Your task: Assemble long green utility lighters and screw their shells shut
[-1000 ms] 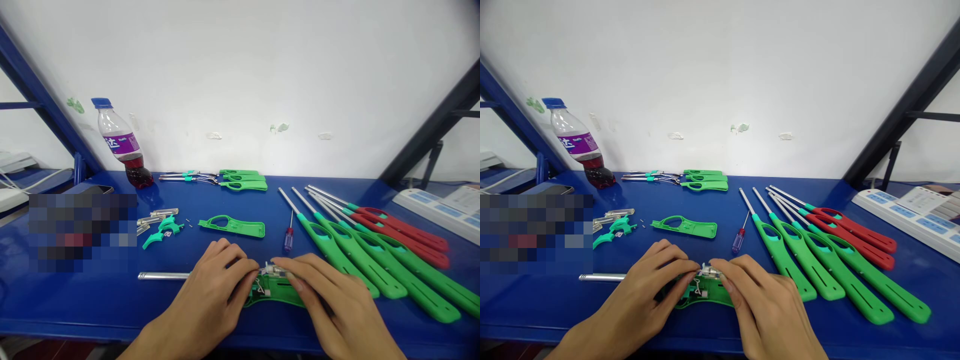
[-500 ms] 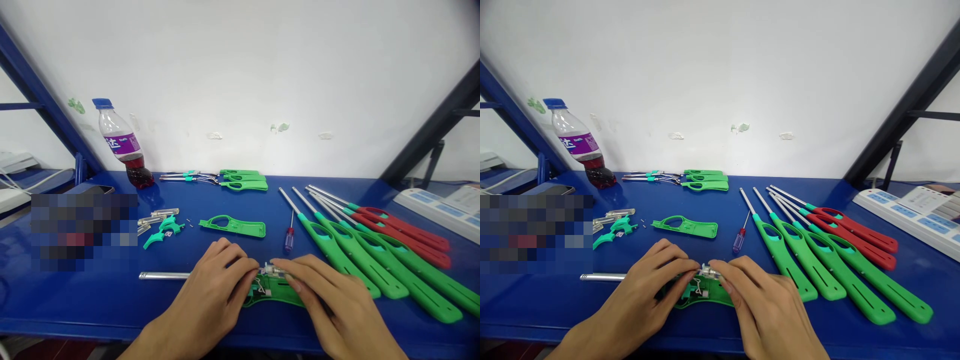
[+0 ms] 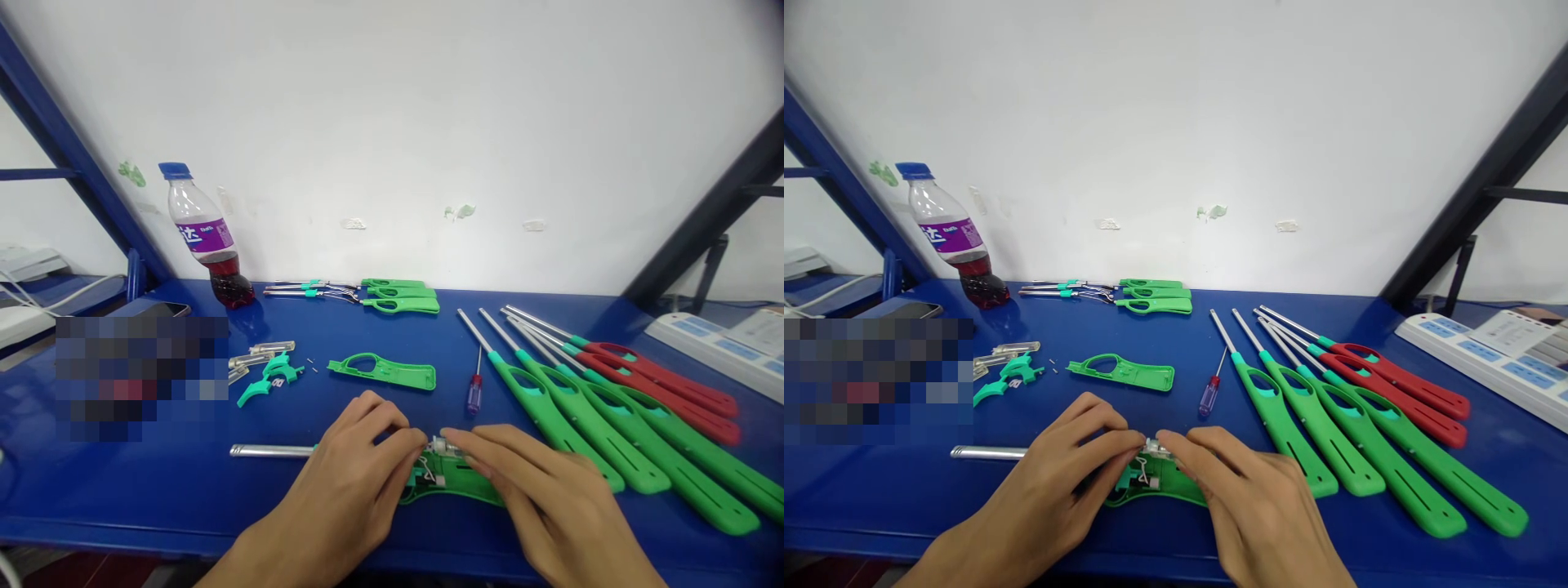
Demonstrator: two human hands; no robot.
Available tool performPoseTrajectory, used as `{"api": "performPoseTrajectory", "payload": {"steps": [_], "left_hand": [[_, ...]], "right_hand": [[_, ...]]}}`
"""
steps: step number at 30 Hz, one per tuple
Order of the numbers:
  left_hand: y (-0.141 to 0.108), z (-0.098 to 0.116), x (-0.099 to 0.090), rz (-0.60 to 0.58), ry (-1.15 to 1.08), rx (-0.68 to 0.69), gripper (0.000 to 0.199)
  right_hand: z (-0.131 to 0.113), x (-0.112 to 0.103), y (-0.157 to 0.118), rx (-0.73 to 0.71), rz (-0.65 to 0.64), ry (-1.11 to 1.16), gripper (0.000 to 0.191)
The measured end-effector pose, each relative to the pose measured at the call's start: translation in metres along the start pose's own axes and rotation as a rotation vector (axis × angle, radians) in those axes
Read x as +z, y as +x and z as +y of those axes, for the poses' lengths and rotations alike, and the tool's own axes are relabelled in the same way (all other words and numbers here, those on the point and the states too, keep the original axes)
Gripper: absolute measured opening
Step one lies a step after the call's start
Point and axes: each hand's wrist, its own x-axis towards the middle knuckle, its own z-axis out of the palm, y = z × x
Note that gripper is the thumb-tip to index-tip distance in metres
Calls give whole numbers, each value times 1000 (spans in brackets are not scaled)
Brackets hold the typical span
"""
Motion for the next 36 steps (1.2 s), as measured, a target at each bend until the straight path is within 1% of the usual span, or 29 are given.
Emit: {"api": "performPoseTrajectory", "payload": {"steps": [10,18,26,31,36], "left_hand": [[0,1,-1,20,43,47,21],[1,0,-2,21,69,73,19],[0,0,-2,36,143,121,30],[1,3,-3,18,194,125,35],[3,2,-4,-2,193,130,37]], "right_hand": [[2,0,-2,-12,-4,13,53],[1,1,-2,-35,17,-41,54],[0,1,-2,-62,23,-74,53],[1,3,-4,-70,6,-83,52],[2,3,-4,-69,-3,-78,53]]}}
